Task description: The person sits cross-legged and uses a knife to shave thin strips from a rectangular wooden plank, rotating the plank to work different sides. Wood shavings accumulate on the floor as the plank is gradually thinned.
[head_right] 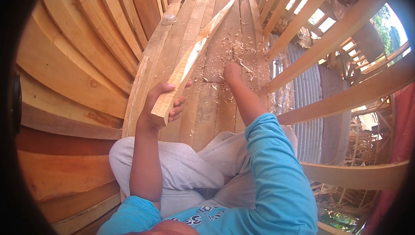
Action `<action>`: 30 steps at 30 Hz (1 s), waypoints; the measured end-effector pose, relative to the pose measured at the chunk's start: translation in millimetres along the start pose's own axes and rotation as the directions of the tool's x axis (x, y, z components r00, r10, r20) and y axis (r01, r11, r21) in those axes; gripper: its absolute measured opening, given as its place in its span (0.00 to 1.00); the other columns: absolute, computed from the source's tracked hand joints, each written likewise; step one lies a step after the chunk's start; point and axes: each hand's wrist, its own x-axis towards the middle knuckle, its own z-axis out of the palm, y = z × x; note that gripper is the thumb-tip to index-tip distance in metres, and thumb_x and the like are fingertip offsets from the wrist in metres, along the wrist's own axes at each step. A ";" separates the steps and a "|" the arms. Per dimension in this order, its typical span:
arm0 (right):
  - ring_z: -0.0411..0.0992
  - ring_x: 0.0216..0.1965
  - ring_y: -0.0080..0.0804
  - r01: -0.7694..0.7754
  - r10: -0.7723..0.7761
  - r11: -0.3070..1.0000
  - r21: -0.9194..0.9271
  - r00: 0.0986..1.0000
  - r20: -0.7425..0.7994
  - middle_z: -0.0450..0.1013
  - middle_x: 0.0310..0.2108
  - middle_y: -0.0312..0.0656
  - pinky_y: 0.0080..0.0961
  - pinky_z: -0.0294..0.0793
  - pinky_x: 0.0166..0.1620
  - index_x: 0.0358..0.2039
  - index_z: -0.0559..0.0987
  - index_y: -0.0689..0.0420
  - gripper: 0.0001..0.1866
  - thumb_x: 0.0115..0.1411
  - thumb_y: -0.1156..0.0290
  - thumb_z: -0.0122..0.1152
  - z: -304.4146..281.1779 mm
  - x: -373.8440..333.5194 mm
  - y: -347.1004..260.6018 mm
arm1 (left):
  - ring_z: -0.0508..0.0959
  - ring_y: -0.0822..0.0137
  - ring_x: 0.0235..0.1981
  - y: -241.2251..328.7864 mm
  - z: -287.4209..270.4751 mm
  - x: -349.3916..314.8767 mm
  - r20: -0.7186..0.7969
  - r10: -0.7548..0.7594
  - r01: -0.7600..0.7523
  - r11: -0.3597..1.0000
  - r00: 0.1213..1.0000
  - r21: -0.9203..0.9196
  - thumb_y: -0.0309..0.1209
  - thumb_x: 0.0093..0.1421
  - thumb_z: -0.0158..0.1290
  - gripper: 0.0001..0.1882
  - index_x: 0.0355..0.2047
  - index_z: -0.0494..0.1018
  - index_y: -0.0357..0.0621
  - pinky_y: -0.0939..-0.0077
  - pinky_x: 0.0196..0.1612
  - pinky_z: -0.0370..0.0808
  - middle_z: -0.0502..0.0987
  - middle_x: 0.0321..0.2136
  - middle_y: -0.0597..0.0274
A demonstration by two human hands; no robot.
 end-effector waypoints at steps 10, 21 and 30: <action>0.79 0.38 0.55 0.252 -0.226 0.966 0.064 0.936 -0.270 0.76 0.38 0.60 0.46 0.80 0.39 0.66 0.61 0.69 0.31 0.62 0.78 0.51 -15.6 -32.2 -2.9 | 0.71 0.72 0.13 -1.7 -4.2 0.9 0.005 -0.014 0.014 1.000 1.000 -0.016 0.42 0.60 0.51 0.29 0.57 0.66 0.37 0.77 0.13 0.70 0.69 0.20 0.63; 0.80 0.43 0.51 -0.020 0.021 0.996 -0.087 1.000 0.012 0.80 0.42 0.53 0.44 0.80 0.44 0.38 0.84 0.60 0.13 0.67 0.70 0.51 -14.8 -27.3 73.3 | 0.70 0.72 0.12 -3.9 -4.9 2.5 -0.025 -0.018 0.018 1.000 1.000 0.001 0.42 0.61 0.49 0.30 0.58 0.65 0.35 0.77 0.13 0.69 0.69 0.19 0.63; 0.79 0.37 0.58 0.051 -0.049 0.999 0.005 0.972 -0.230 0.77 0.36 0.59 0.46 0.80 0.39 0.54 0.73 0.71 0.20 0.61 0.80 0.51 -25.4 -55.1 103.6 | 0.71 0.72 0.12 -5.7 -5.5 7.1 -0.022 -0.006 0.006 1.000 1.000 0.024 0.43 0.61 0.51 0.28 0.56 0.67 0.37 0.77 0.13 0.70 0.69 0.20 0.63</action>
